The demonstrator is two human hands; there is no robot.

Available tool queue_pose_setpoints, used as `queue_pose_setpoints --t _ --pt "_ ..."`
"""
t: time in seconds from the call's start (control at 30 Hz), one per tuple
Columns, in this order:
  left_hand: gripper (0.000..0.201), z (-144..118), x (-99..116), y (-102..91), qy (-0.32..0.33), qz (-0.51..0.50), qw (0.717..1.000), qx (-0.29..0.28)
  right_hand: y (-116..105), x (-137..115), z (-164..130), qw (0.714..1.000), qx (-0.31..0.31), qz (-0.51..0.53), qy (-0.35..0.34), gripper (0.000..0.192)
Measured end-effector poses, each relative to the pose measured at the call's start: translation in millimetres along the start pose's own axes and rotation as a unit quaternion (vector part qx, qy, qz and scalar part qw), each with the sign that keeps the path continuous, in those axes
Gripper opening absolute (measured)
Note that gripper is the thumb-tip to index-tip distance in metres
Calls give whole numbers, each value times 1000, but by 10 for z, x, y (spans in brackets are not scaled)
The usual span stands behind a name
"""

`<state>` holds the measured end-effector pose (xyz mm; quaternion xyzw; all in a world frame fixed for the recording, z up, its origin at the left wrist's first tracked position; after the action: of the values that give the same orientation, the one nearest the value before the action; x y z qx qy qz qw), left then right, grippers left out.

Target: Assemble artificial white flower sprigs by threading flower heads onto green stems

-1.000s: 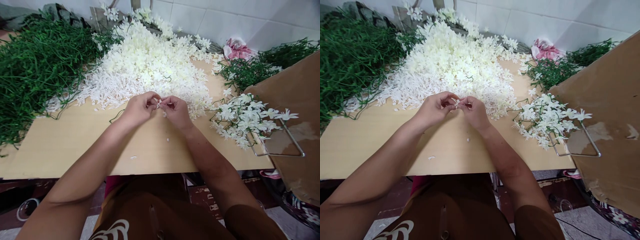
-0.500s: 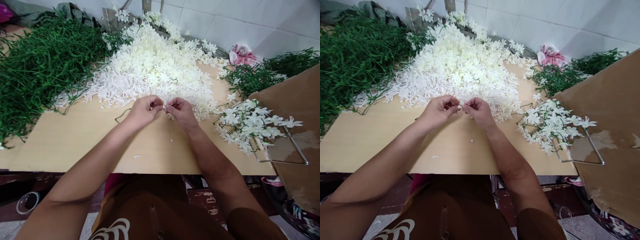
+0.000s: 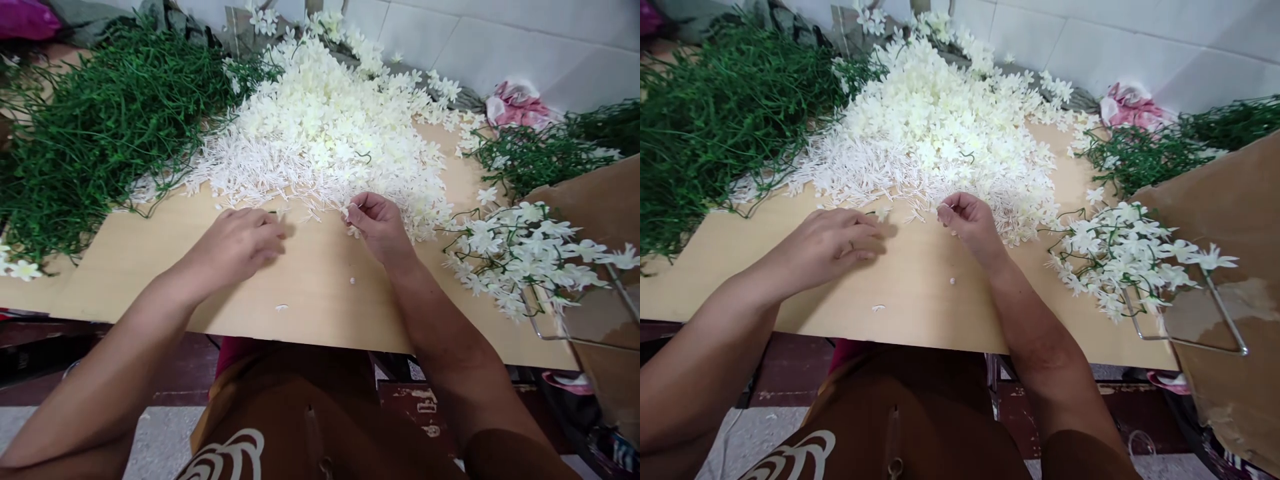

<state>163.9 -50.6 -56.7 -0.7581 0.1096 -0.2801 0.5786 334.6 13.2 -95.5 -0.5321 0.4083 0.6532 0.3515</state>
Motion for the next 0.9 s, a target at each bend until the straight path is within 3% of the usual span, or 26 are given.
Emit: queue_pose_setpoints --t 0.1,0.23,0.3,0.37,0.43,0.53,0.6,0.7,0.9 --pt "21 -137 -195 115 -36 24 999 -23 207 67 -22 998 -50 38 29 33" --pt "20 -115 -319 135 -62 33 998 12 635 239 -93 983 -159 24 91 41" --pt "19 -92 -337 93 -58 28 997 31 705 320 -88 979 -175 -16 102 44" --pt "17 -108 -381 -55 -62 2 995 81 626 341 -31 984 -145 -52 87 44" --pt "14 -187 -449 -333 -73 -46 979 182 449 303 34 992 -87 -67 59 44" --pt "10 -359 -550 -738 -73 -154 920 352 184 220 65 998 -7 -52 29 44" --pt "11 -338 -581 -816 -54 -253 883 392 99 175 49 999 11 -33 25 43" --pt "18 -46 -539 -601 -33 -404 854 327 71 127 7 999 14 4 34 41" --pt "23 456 -321 271 -87 -538 832 106 184 135 -6 997 -20 41 56 38"
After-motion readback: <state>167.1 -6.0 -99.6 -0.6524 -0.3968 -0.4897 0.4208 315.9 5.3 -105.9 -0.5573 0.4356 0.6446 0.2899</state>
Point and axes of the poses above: each hand's wrist, its own z-axis towards the middle knuckle, its own y-axis out of the palm, x = y × z, the point moved 10 cm from there along z, towards the middle knuckle, and after that the axes turned 10 degrees about -x, right-handed, at the moved point
